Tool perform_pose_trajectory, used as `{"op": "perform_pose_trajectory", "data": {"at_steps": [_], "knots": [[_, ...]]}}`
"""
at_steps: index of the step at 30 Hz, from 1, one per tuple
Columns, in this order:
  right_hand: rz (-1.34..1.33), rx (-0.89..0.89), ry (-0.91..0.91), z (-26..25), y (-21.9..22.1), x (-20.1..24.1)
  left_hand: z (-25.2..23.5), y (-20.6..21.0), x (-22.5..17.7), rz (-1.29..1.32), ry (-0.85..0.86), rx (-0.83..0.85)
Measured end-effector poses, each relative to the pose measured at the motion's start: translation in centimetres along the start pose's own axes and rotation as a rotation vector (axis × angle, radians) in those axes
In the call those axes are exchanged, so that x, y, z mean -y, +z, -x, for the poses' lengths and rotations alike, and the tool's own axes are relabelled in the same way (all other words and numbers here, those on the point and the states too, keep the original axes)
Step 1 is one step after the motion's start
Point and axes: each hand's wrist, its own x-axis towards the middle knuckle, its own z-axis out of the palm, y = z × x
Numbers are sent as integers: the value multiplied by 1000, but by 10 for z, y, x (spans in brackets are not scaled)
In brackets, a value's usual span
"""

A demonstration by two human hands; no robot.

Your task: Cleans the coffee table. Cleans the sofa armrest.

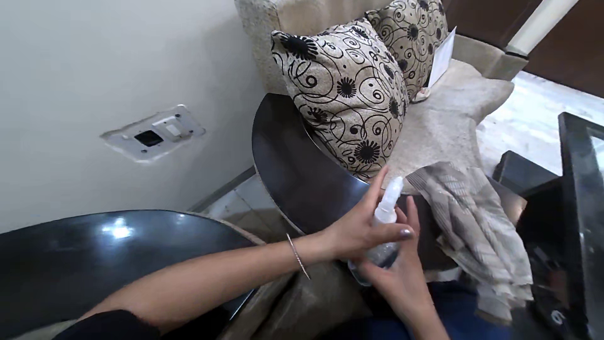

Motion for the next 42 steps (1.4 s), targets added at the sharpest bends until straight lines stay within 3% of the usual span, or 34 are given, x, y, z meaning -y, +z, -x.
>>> {"op": "perform_pose_trajectory", "data": {"at_steps": [3, 6, 13, 16, 18, 22, 24, 27, 33, 38, 42], "knots": [[-23, 74, 4, -4, -9, 4, 12, -5, -7, -146, -67, 79], [-8, 116, -45, -6, -17, 10, 22, -3, -11, -251, -20, 144], [-117, 6, -71, 9, -2, 17, 47, -6, -16, -242, 57, 179], [-224, -22, 55, 4, -4, 13, 60, -23, -11, -321, -33, 204], [-273, 65, 113, -4, -17, 3, 63, -46, 4, -347, -90, 54], [-335, 308, 279, -18, -48, 0, 52, -103, 24, -157, -245, -451], [-348, 382, 358, -28, -60, 0, 44, -121, 28, -168, -144, -607], [-268, 422, 444, -43, -69, 6, 39, -134, 34, -246, 36, -704], [-101, 450, 632, -57, -72, 15, 36, -141, 31, -159, -10, -818], [-28, 617, 571, -65, -83, 11, 35, -169, 25, -191, 49, -903], [37, 585, 595, -68, -81, 15, 33, -184, 26, -169, 61, -978]]}}
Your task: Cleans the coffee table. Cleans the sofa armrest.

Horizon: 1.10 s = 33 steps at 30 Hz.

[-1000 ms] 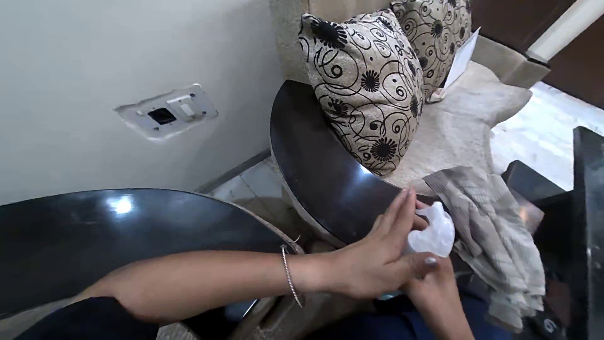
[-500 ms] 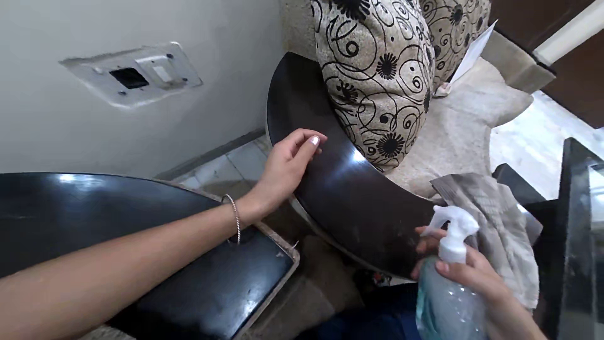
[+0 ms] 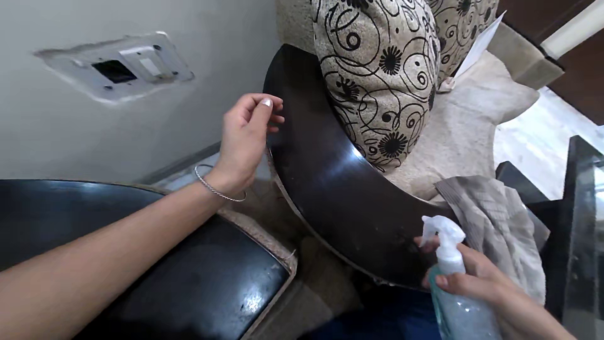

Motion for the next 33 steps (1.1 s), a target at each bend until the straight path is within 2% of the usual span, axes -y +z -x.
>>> {"op": "perform_pose_trajectory", "data": {"at_steps": [4, 9, 16, 20, 27, 33], "knots": [[21, -80, 49, -1, 3, 7, 0, 1, 0, 11, -19, -4], [83, 99, 18, -9, -4, 12, -3, 0, 3, 12, -23, -4], [214, 22, 39, -29, 19, 47, -9, -2, 4, 41, -31, -44], [235, 145, 81, -47, 23, 67, -17, -6, 5, 48, -45, -92], [186, 157, 45, -86, 54, 104, -23, -8, 6, 58, -80, -135], [250, 309, 64, -98, 57, 117, -21, -5, 7, 61, -102, -132]]}}
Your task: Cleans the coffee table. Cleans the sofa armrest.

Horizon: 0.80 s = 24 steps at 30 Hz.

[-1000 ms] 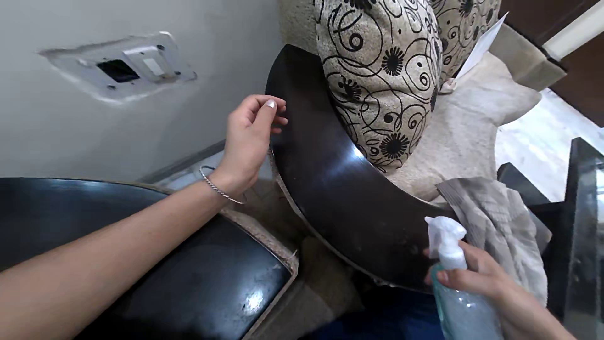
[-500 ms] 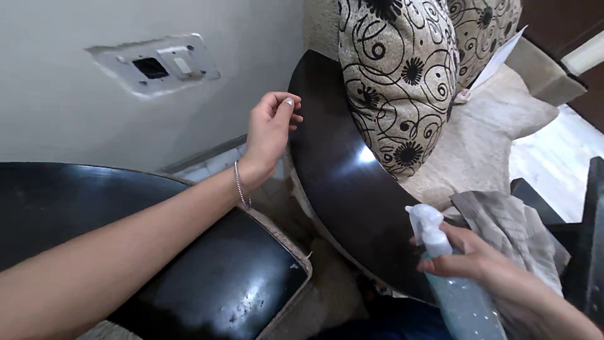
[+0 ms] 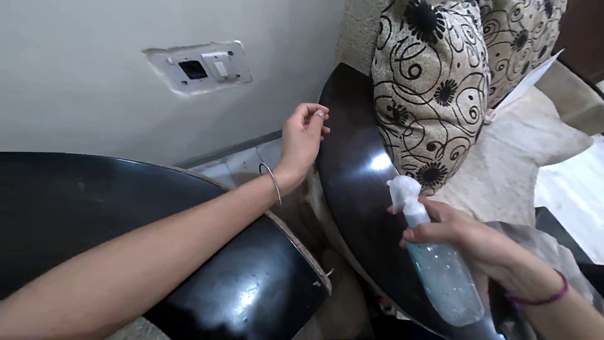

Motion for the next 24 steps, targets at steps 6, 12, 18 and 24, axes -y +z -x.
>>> {"op": "perform_pose_trajectory", "data": {"at_steps": [6, 12, 18, 24], "knots": [[58, -64, 62, 15, 0, -13, 2, 3, 3, -8, -12, 25], [-43, -60, -72, 43, -11, -61, 4, 3, 5, -31, -13, 66], [-208, -336, -713, 60, -6, -125, 3, 1, 9, -80, 9, 120], [-152, -708, -929, 64, -1, -151, 5, 1, 11, -88, 28, 137]]}}
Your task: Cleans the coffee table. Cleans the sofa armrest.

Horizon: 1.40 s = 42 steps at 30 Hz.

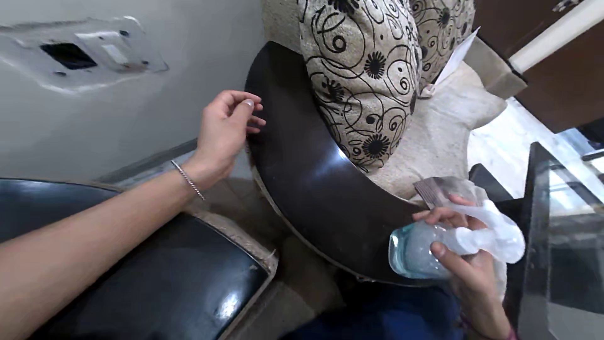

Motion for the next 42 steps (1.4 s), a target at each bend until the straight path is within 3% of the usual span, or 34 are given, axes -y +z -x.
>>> {"op": "perform_pose_trajectory", "data": {"at_steps": [15, 24, 31, 36, 42], "knots": [[145, -152, 24, 25, -2, 16, 4, 3, -2, -21, 7, 44], [225, -266, -82, 26, 10, 13, 7, 3, -4, -31, 1, 84], [198, -53, 143, 87, -17, 50, 9, 3, -3, -32, -26, 116], [248, -160, 359, 136, -7, 46, 9, 3, 0, -18, -31, 144], [528, -315, 543, 137, 17, 19, 12, 4, 3, -8, -9, 165]]}}
